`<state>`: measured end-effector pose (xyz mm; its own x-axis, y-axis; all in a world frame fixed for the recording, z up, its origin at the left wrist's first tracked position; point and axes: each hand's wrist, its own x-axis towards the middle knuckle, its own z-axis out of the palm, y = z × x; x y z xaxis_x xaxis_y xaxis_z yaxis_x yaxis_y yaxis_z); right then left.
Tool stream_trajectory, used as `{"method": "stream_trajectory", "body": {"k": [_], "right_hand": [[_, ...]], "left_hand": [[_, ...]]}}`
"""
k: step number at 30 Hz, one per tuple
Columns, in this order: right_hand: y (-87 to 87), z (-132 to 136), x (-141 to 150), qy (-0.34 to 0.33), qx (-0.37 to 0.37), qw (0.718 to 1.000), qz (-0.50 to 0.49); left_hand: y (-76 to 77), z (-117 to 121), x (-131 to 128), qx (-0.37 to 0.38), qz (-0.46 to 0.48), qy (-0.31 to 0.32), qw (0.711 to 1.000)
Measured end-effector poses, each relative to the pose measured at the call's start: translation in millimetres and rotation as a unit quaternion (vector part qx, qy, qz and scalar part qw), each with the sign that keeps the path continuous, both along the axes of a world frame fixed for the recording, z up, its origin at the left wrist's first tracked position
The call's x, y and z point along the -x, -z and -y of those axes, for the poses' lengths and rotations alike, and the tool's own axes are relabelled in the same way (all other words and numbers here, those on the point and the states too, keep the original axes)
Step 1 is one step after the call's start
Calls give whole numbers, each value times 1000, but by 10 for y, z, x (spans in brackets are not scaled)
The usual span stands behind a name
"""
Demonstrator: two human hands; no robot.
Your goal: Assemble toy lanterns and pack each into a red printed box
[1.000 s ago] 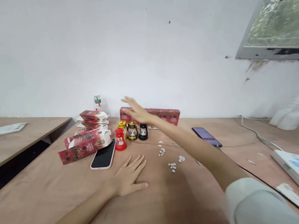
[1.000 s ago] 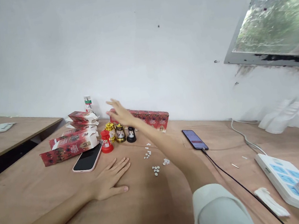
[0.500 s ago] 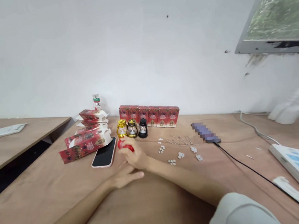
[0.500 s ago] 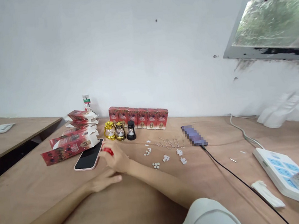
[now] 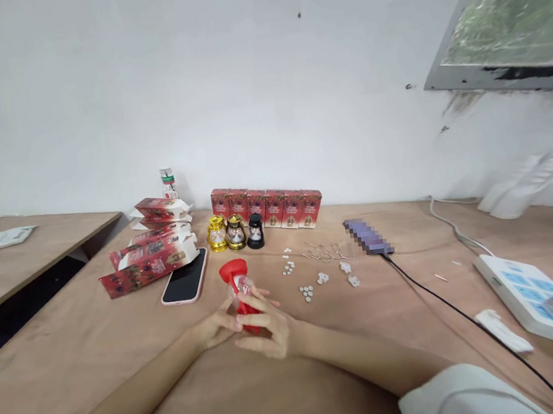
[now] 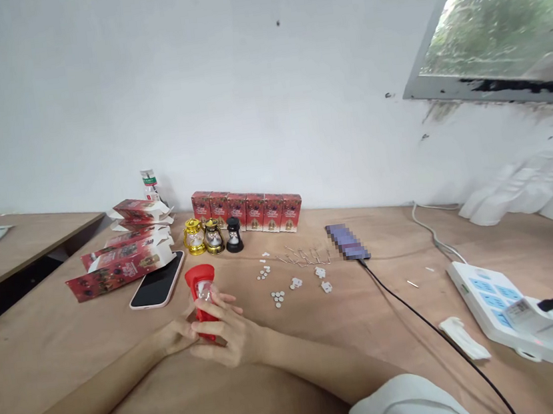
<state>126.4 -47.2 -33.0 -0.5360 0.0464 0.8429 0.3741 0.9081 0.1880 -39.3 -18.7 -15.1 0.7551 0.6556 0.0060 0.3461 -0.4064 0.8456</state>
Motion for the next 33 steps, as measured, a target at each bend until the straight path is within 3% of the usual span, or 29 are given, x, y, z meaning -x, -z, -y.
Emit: {"method": "stream_trajectory", "body": {"k": [5, 8, 11, 14, 17, 21, 28, 33], "right_hand": [[-162, 115, -109, -9, -10, 999, -33], [-190, 142, -234, 12, 26, 997, -73], [-145, 84, -392, 156, 88, 980, -87], [-77, -51, -552, 330, 170, 928, -37], [-28, -193, -665, 410, 215, 886, 16], [0, -285, -714, 417, 203, 885, 41], [-19, -252, -709, 345, 189, 917, 67], [-40, -225, -692, 314, 204, 926, 39]], "left_hand": [[-66, 38, -55, 147, 124, -40, 981], [-113, 38, -132, 177, 215, -100, 955], [-144, -19, -182, 103, 233, -186, 949], [-148, -110, -201, 5, 207, -258, 944], [-130, -195, -230, -55, 207, -273, 938], [-69, -306, -274, -99, 209, -234, 944], [5, -423, -245, -40, 218, -214, 951], [30, -426, -224, -16, 245, -237, 940]]}}
